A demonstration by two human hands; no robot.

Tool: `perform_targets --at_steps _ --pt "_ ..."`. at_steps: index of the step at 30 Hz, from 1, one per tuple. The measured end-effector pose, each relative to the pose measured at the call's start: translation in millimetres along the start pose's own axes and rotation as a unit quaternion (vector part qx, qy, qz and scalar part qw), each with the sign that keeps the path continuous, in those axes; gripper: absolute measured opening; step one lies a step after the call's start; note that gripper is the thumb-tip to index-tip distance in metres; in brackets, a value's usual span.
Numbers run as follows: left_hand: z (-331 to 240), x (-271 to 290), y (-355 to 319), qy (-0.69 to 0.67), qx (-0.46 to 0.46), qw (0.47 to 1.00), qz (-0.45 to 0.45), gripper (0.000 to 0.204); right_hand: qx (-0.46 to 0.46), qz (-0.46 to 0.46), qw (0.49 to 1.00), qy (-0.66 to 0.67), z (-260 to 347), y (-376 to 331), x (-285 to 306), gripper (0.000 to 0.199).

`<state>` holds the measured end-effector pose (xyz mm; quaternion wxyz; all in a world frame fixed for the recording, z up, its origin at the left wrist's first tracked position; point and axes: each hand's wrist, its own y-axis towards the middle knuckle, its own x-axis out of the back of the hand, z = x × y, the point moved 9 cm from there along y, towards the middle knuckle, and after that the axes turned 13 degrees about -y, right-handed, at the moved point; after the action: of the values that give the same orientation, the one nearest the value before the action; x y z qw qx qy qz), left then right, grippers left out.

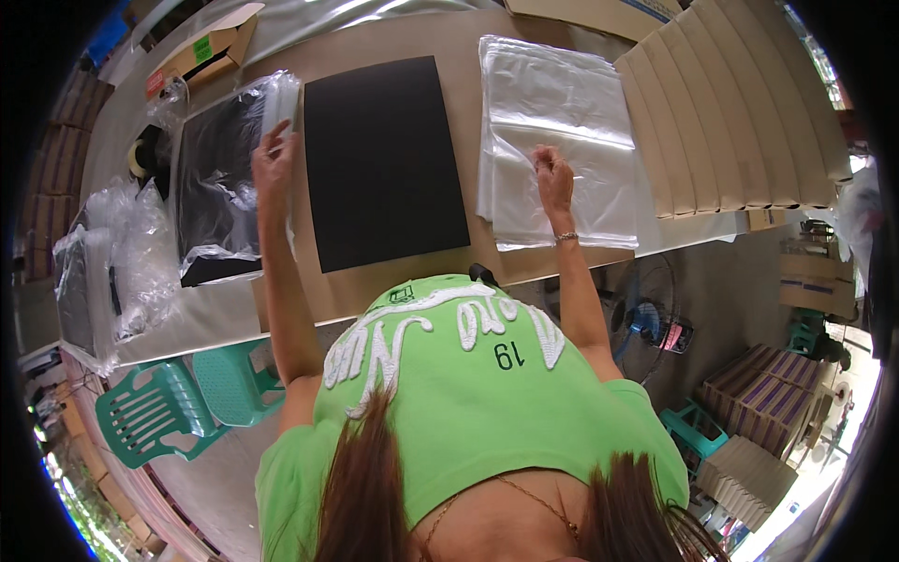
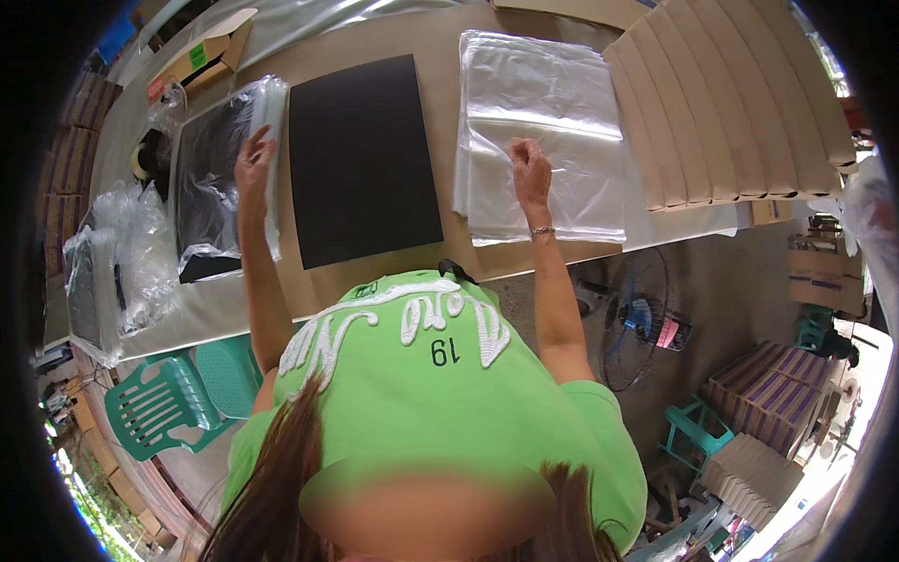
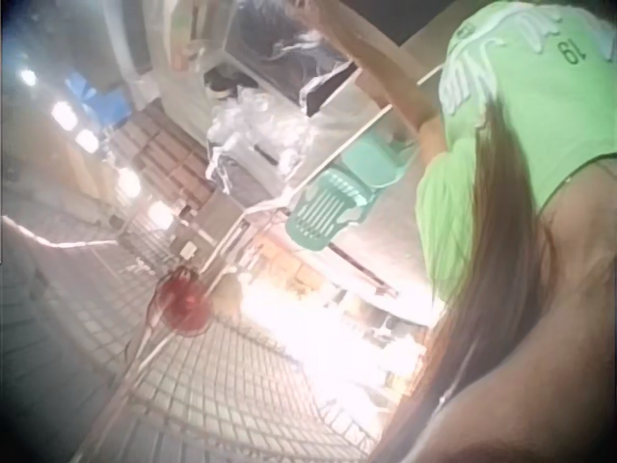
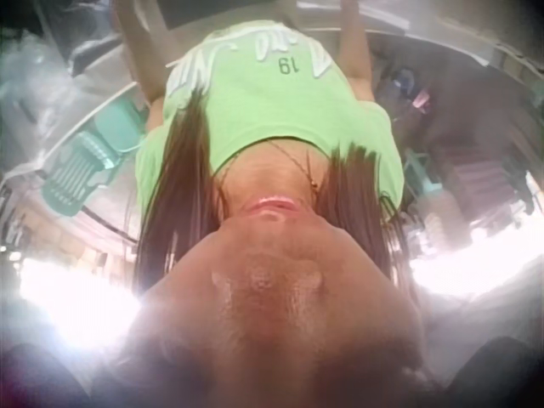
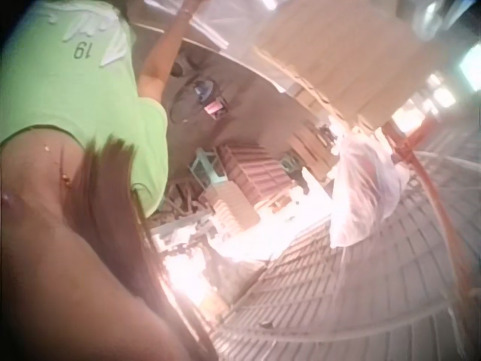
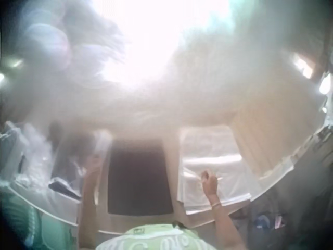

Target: The person inserts black rectangular boards into clear plastic sleeves and then places the sleeved items into a larger plastic bag.

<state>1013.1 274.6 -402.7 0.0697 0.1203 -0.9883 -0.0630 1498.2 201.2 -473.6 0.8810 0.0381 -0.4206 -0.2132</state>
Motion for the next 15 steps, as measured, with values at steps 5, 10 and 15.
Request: perform_targets --at_steps 5,10,15 --pt "7.0 -56.3 -24.4 0.009 0.01 0.998 0.066 0.031 0.137 0.005 0.986 -0.092 29.8 -15.4 1.3 0.014" --pt "11.1 -83.1 -45.5 -0.028 0.056 0.991 0.122 0.031 -0.041 0.03 0.997 0.049 -19.1 5.4 -3.5 0.017" --pt "13.6 -92.3 -60.4 -0.029 0.063 0.988 0.139 0.03 -0.095 0.105 0.96 0.242 -34.8 5.0 -15.7 0.018"
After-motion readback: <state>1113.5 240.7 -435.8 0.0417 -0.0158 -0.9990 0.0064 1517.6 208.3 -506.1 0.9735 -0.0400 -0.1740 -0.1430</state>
